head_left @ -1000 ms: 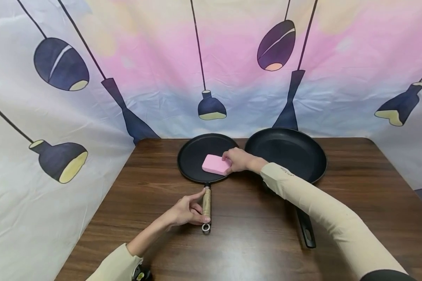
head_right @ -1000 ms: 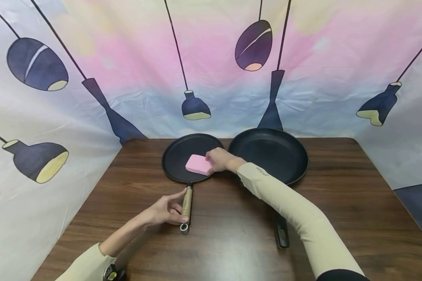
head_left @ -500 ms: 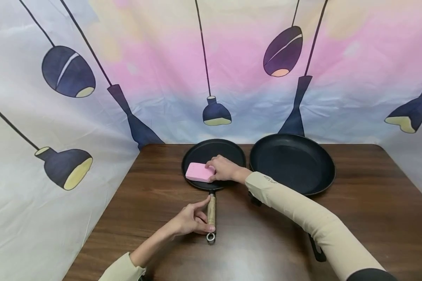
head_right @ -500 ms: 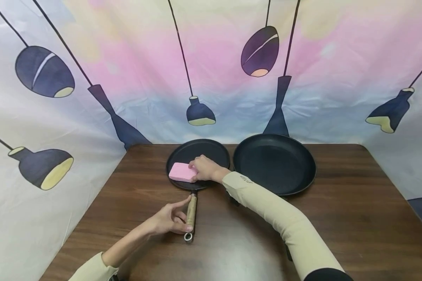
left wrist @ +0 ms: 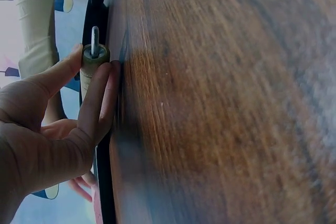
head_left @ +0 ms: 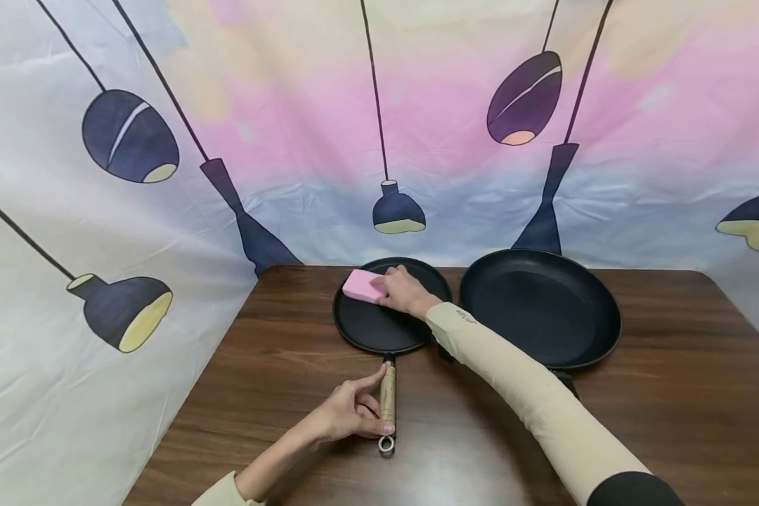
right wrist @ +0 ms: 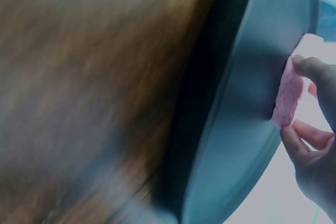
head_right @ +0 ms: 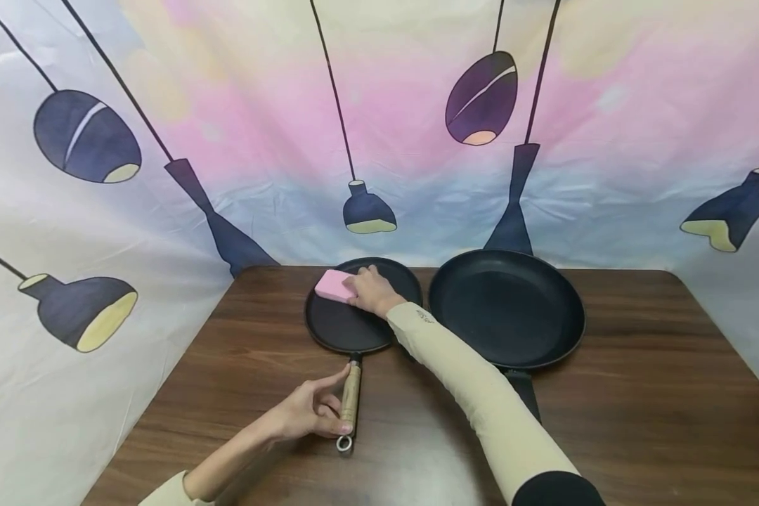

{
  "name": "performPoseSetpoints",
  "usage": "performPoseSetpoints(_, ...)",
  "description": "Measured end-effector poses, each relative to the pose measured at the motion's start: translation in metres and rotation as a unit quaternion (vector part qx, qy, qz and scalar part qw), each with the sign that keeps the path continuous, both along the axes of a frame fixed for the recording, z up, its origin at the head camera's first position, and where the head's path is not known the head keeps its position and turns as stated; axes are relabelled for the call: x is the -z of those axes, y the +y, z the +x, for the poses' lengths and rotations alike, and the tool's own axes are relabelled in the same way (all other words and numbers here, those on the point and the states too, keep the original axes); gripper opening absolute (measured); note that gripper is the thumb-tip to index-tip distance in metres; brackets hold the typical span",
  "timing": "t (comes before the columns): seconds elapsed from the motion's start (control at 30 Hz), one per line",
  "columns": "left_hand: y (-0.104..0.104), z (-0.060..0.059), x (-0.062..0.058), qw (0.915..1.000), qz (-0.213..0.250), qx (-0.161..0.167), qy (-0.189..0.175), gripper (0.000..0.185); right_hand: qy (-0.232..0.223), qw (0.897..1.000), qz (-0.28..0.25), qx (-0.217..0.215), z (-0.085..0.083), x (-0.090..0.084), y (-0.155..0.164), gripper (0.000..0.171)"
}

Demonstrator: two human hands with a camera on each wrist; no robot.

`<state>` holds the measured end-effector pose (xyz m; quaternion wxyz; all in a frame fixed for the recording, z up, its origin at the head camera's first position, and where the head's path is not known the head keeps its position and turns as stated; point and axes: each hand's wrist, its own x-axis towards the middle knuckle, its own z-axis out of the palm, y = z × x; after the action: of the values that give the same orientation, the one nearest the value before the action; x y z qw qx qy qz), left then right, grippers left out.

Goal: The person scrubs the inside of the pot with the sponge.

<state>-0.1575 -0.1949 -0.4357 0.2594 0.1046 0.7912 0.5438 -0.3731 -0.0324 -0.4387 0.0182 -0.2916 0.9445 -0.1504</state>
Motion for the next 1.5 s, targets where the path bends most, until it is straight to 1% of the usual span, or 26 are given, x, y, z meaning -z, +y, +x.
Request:
performPoseSetpoints(0.17,0.003,-0.002,-0.004,1.0000,-0.004,0.003,0.005,0.101,-0.010,0.998,0.019,0.065,-0.012,-0.007,0.024,0.048)
performPoseSetpoints(0.3,0.004,-0.005,-0.006,0.9999,-0.010,0.005,0.010,0.100,-0.019,0.995,0.019,0.096,-0.020,-0.012,0.042,0.048)
performPoseSetpoints(0.47,0.005,-0.011,-0.008,0.9998,-0.012,0.008,0.012,0.100,-0.025,0.992,0.022,0.118,-0.025,-0.018,0.057,0.046)
performPoseSetpoints(0.6,0.007,-0.015,-0.010,0.9998,-0.017,0.009,0.010,0.100,-0.034,0.992,0.039,0.119,-0.025,-0.025,0.065,0.046)
performPoseSetpoints(0.8,0.007,-0.022,-0.013,0.9995,-0.023,0.015,0.017,0.099,-0.057,0.992,0.065,0.097,-0.020,-0.039,0.075,0.048)
performPoseSetpoints(0.87,0.006,-0.024,-0.014,0.9994,-0.023,0.015,0.020,0.099,-0.060,0.992,0.075,0.081,-0.016,-0.043,0.079,0.049)
performPoseSetpoints(1.0,0.004,-0.027,-0.018,0.9993,-0.023,0.016,0.023,0.099,-0.057,0.993,0.099,0.036,-0.005,-0.049,0.086,0.048)
performPoseSetpoints(1.13,0.001,-0.027,-0.021,0.9989,-0.032,0.017,0.031,0.099,-0.057,0.994,0.092,0.000,0.009,-0.049,0.089,0.048)
performPoseSetpoints(1.23,0.000,-0.023,-0.020,0.9985,-0.038,0.019,0.034,0.099,-0.045,0.996,0.076,-0.021,0.020,-0.044,0.088,0.047)
performPoseSetpoints(1.3,0.000,-0.019,-0.017,0.9984,-0.040,0.021,0.035,0.099,-0.034,0.997,0.067,-0.035,0.030,-0.039,0.085,0.047)
performPoseSetpoints(1.4,0.000,-0.011,-0.012,0.9985,-0.038,0.023,0.032,0.100,-0.020,0.997,0.051,-0.061,0.046,-0.029,0.076,0.047)
performPoseSetpoints(1.5,0.002,-0.001,-0.007,0.9992,-0.029,0.022,0.019,0.101,-0.015,0.994,0.038,-0.099,0.063,-0.020,0.063,0.046)
